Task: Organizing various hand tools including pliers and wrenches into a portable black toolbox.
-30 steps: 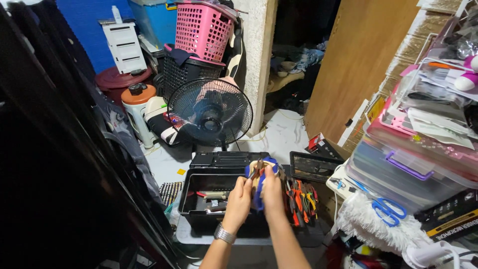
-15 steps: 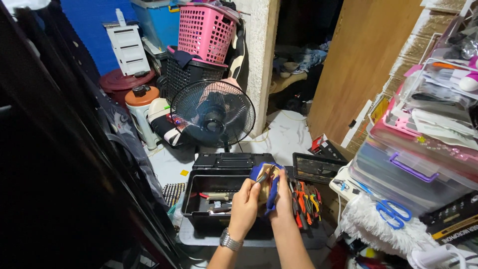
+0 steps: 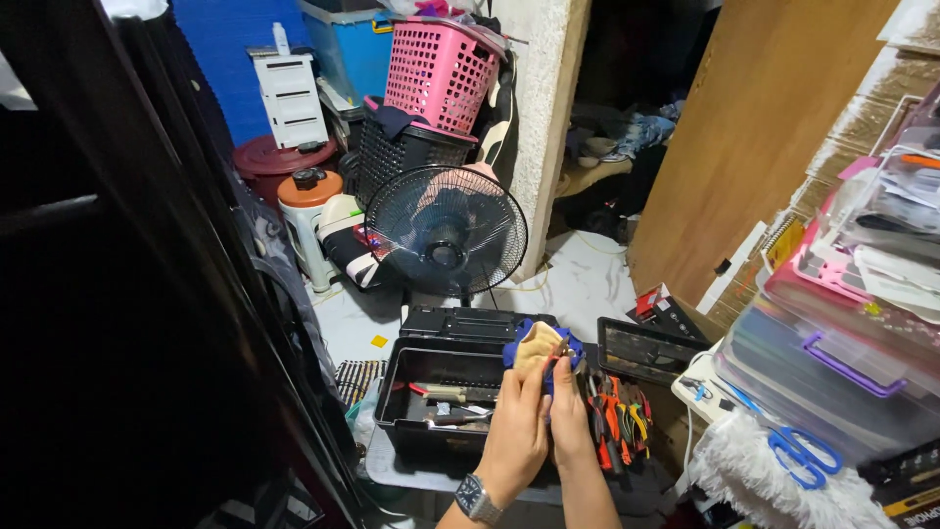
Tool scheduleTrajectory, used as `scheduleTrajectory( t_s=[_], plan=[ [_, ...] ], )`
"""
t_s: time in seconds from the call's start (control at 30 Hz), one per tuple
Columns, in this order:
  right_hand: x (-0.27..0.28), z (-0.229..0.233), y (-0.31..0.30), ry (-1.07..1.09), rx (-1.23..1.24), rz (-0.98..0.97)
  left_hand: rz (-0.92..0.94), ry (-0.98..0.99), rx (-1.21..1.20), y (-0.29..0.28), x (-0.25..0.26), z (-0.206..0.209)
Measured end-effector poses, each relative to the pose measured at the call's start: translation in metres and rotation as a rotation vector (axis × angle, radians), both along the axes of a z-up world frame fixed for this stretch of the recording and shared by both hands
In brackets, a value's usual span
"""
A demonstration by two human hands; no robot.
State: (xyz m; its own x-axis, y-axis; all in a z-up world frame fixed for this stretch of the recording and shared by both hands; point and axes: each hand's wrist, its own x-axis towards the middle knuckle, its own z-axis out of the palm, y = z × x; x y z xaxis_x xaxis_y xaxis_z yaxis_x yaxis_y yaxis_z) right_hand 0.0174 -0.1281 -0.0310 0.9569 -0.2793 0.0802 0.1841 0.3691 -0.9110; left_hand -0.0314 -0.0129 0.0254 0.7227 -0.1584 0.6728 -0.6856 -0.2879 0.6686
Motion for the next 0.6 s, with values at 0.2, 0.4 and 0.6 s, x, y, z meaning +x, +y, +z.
scheduleTrajectory(
  t_s=[0.2, 0.4, 0.6],
  plan=[
    [0.004, -0.011, -0.001, -0.074, -0.475, -0.051, -0.047, -0.053, -0.230, -0.006, 0.003, -0.025],
    [-0.021, 0.020, 0.016, -0.119, -0.643, -0.141, 0.156, -0.008, -0.271, -0.007, 0.002, -0.030],
    [-0.037, 0.037, 0.023, -0.198, -0.150, 0.062, 0.162, -0.043, -0.060, -0.003, -0.002, -0.016]
  ],
)
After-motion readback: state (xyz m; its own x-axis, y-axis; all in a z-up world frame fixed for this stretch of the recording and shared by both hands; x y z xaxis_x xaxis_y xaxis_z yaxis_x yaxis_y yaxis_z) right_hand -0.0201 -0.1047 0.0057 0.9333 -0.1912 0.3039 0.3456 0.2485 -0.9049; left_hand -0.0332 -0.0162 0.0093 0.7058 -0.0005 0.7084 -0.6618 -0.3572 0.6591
